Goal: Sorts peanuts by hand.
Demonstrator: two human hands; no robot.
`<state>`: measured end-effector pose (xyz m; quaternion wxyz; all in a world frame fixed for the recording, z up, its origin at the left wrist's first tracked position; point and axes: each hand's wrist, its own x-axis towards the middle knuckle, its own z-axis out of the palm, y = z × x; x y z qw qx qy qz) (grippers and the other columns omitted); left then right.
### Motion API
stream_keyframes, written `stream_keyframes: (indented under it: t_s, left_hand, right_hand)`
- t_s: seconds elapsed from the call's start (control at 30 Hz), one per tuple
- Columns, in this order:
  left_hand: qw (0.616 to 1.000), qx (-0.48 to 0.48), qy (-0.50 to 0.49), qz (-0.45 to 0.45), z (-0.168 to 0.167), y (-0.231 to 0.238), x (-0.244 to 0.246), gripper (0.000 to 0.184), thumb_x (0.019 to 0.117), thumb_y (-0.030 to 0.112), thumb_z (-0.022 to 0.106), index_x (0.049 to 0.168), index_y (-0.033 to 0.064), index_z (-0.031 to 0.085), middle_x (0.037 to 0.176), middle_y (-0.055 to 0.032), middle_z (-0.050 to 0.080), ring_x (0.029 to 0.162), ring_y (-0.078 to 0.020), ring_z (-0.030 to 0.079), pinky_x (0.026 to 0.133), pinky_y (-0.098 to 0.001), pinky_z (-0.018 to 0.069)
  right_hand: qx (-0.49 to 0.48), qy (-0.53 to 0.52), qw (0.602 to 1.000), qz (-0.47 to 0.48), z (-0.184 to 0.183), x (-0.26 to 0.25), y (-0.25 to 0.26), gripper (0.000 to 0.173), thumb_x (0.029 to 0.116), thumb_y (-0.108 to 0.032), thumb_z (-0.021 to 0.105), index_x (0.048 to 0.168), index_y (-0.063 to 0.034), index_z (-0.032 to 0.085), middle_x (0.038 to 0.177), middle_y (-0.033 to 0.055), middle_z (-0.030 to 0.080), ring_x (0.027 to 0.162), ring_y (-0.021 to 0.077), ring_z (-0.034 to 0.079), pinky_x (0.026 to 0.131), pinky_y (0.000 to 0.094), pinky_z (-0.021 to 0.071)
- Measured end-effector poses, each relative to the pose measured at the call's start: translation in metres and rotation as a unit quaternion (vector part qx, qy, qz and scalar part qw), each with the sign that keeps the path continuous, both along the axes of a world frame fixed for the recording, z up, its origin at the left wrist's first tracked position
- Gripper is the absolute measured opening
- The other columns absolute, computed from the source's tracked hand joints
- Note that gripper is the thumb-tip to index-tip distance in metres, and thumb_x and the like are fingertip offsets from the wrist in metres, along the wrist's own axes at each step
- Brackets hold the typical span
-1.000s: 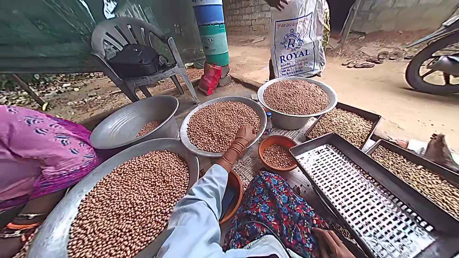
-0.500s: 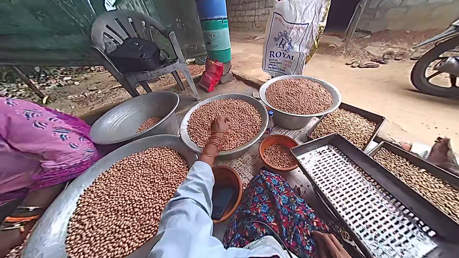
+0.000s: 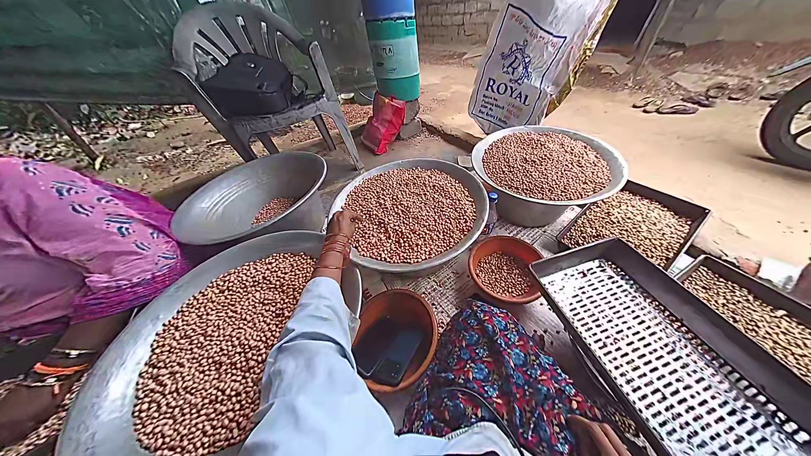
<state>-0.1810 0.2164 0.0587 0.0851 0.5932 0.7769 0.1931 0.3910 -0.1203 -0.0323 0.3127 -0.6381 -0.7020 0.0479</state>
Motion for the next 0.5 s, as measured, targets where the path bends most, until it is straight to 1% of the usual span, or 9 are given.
stream_keyframes:
  t_s: [0.07, 0.13, 0.23, 0.33, 0.4, 0.5]
  left_hand:
    - [1.0, -0.011, 0.029, -0.003, -0.004, 0.005, -0.001, 0.026, 0.0966, -0.001, 0.061, 0.117, 0.0055, 0.076, 0.126, -0.0261, 0.068, 0.125, -0.0458, 0.06, 0.109, -0.0625, 0.0431]
    - [0.999, -0.012, 0.04, -0.002, -0.005, 0.005, 0.001, 0.026, 0.0977, -0.001, 0.059, 0.118, 0.0047, 0.075, 0.125, -0.0264, 0.068, 0.124, -0.0462, 0.061, 0.108, -0.0633, 0.0436]
    - [1.0, -0.004, 0.029, 0.007, -0.007, 0.0, 0.004, 0.023, 0.0989, 0.002, 0.059, 0.116, 0.0007, 0.075, 0.121, -0.0288, 0.069, 0.12, -0.0485, 0.063, 0.105, -0.0658, 0.0453]
    - [1.0, -0.016, 0.019, 0.019, -0.006, -0.001, 0.006, 0.022, 0.0988, 0.002, 0.06, 0.116, -0.0007, 0.073, 0.121, -0.029, 0.069, 0.119, -0.0488, 0.063, 0.104, -0.0656, 0.0459]
    - [0.999, -0.03, 0.022, 0.027, -0.002, -0.002, 0.011, 0.023, 0.0984, 0.001, 0.059, 0.118, -0.0021, 0.072, 0.121, -0.031, 0.068, 0.118, -0.0506, 0.063, 0.102, -0.0678, 0.0462]
    - [0.997, -0.047, 0.028, 0.052, 0.002, 0.0, 0.018, 0.025, 0.0983, 0.004, 0.06, 0.12, -0.0017, 0.071, 0.123, -0.0313, 0.067, 0.119, -0.0508, 0.062, 0.101, -0.0686, 0.0467]
  right_hand:
    - [0.0, 0.001, 1.0, 0.002, 0.0, 0.001, 0.0, 0.017, 0.0948, -0.008, 0.061, 0.097, -0.003, 0.078, 0.089, 0.0165, 0.074, 0.075, 0.0303, 0.073, 0.064, 0.0443, 0.0582]
    - [0.004, 0.003, 1.0, 0.004, 0.0, 0.0, 0.0, 0.017, 0.0951, -0.009, 0.062, 0.096, -0.0033, 0.078, 0.089, 0.0158, 0.075, 0.076, 0.0296, 0.073, 0.064, 0.0435, 0.0583]
    - [0.01, 0.007, 1.0, 0.003, 0.0, 0.0, -0.001, 0.017, 0.0954, -0.009, 0.061, 0.096, -0.004, 0.078, 0.088, 0.015, 0.074, 0.075, 0.028, 0.073, 0.064, 0.0424, 0.0583]
    - [0.012, 0.005, 1.0, 0.005, -0.002, 0.001, -0.001, 0.017, 0.0949, -0.009, 0.061, 0.096, -0.0035, 0.078, 0.089, 0.015, 0.075, 0.075, 0.0282, 0.073, 0.064, 0.0429, 0.0586]
    - [0.008, 0.007, 1.0, 0.009, -0.003, 0.002, -0.001, 0.017, 0.0963, -0.009, 0.061, 0.097, -0.0038, 0.078, 0.09, 0.015, 0.075, 0.077, 0.0282, 0.074, 0.065, 0.0431, 0.059]
    - [0.01, 0.009, 1.0, 0.011, -0.005, 0.004, -0.002, 0.018, 0.0961, -0.01, 0.061, 0.098, -0.0048, 0.078, 0.09, 0.0154, 0.075, 0.076, 0.0283, 0.074, 0.064, 0.0436, 0.0587]
